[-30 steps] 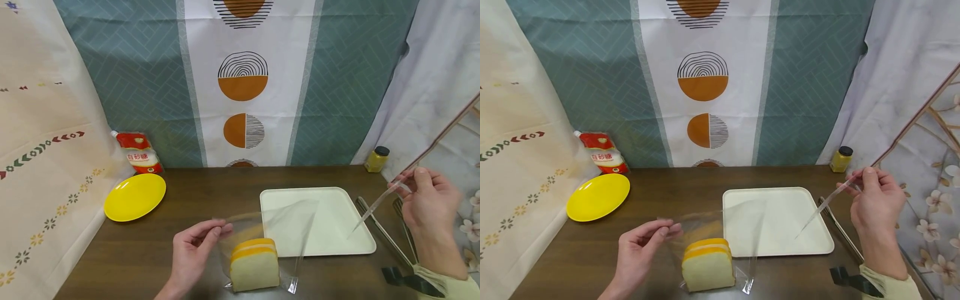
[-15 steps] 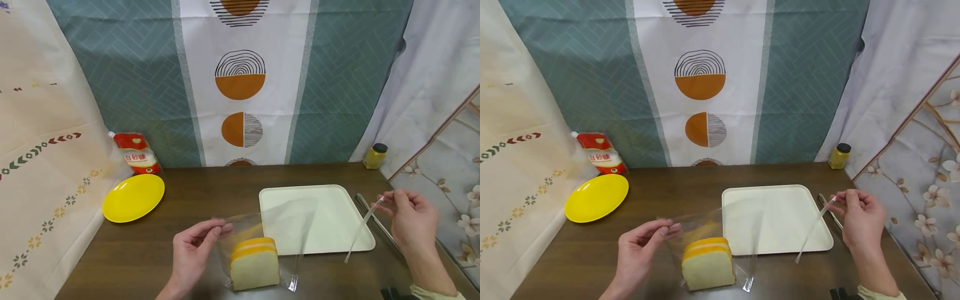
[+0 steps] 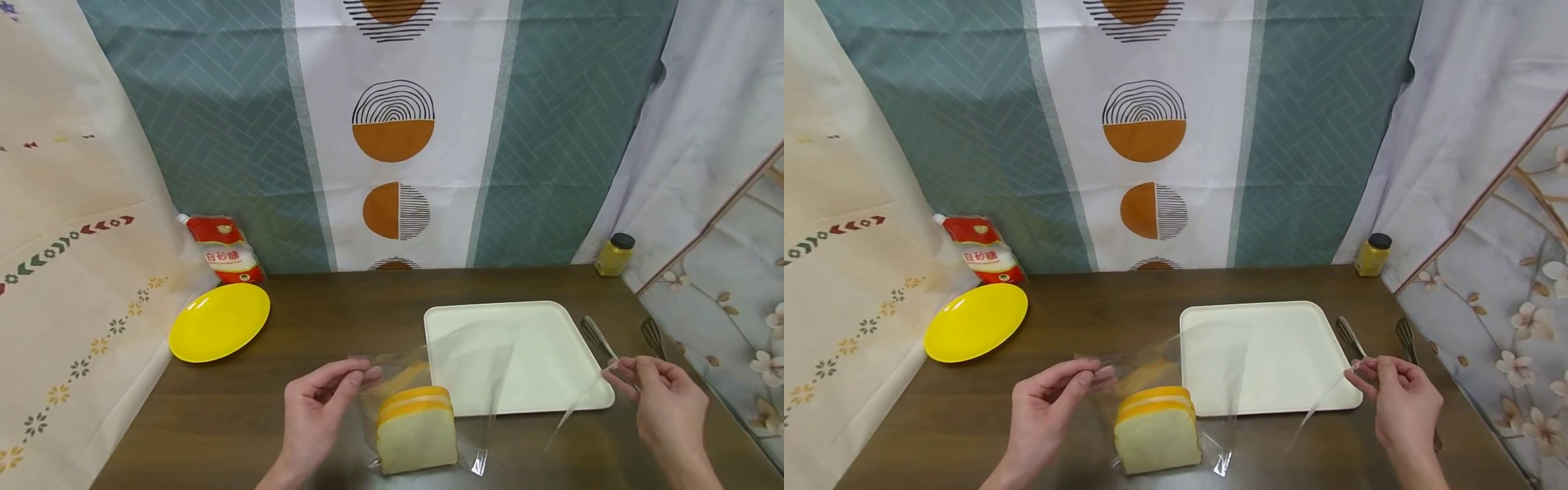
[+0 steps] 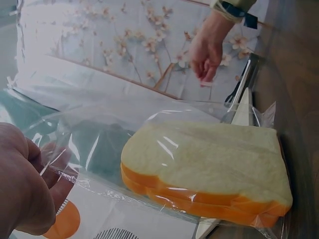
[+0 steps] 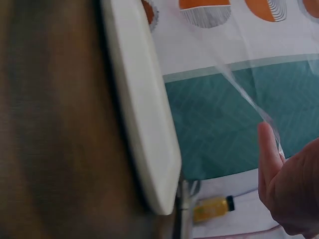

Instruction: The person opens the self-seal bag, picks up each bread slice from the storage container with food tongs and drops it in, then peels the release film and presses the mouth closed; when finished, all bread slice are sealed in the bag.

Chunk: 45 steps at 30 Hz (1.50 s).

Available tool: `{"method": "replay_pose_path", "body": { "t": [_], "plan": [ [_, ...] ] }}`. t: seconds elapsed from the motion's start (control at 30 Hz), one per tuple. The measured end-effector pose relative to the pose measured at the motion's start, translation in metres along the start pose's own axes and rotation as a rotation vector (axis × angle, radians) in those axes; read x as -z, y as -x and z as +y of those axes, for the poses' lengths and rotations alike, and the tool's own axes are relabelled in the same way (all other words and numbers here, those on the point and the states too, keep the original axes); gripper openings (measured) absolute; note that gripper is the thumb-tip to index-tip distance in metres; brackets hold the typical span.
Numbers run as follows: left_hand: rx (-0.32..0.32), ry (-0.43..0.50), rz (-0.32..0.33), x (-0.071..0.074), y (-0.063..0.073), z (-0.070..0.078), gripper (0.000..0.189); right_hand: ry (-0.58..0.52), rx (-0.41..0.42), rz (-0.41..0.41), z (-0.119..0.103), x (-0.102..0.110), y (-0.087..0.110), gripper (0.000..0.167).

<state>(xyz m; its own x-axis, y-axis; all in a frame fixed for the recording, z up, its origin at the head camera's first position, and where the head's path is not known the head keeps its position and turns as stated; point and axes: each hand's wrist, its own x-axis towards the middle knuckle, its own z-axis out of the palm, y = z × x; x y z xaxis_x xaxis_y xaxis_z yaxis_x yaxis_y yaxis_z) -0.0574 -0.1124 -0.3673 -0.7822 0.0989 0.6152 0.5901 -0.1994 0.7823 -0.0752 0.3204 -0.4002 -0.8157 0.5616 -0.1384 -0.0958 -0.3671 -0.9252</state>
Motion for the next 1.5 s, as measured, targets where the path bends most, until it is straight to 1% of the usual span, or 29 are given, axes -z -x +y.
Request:
{"method": "replay_pose_path", "body": {
  "t": [0.13,0.2,0.33,0.53,0.6,0.67,0.8,0.97,1.17,1.27,1.4,1.5],
  "plan": [
    [0.009,-0.009,0.010,0.000,0.002,0.001,0.020,0.012,-0.048,0.079,0.007,0.005,0.006,0.010],
    [0.009,-0.011,0.012,0.001,0.002,0.001,0.020,0.014,-0.059,0.111,0.009,0.009,0.008,0.011],
    [0.006,-0.009,0.005,0.001,0.002,0.001,0.020,0.006,-0.046,0.173,0.012,0.017,0.010,0.009],
    [-0.004,0.008,-0.007,0.001,0.001,0.000,0.019,0.095,-0.060,0.258,0.019,0.032,0.012,0.009],
    [-0.004,0.011,-0.010,0.002,0.000,0.000,0.019,0.094,-0.072,0.275,0.021,0.036,0.012,0.011],
    [-0.005,0.010,-0.013,0.002,0.000,0.000,0.019,0.068,-0.084,0.293,0.023,0.040,0.012,0.014],
    [-0.004,-0.001,-0.011,0.002,0.001,0.000,0.019,0.034,-0.094,0.304,0.026,0.043,0.012,0.018],
    [0.011,-0.007,-0.006,0.003,0.001,0.000,0.020,0.002,-0.104,0.288,0.030,0.046,0.011,0.025],
    [0.016,-0.016,-0.007,0.003,0.000,0.000,0.020,-0.001,-0.119,0.300,0.035,0.049,0.011,0.024],
    [0.022,-0.018,-0.010,0.003,-0.001,0.000,0.020,-0.003,-0.108,0.312,0.038,0.049,0.012,0.019],
    [0.027,-0.023,-0.011,0.002,-0.001,0.000,0.020,0.070,-0.081,0.309,0.041,0.048,0.014,0.006],
    [0.025,-0.021,-0.011,0.002,0.000,-0.001,0.021,0.177,-0.046,0.294,0.041,0.048,0.017,0.007]
  ]
}}
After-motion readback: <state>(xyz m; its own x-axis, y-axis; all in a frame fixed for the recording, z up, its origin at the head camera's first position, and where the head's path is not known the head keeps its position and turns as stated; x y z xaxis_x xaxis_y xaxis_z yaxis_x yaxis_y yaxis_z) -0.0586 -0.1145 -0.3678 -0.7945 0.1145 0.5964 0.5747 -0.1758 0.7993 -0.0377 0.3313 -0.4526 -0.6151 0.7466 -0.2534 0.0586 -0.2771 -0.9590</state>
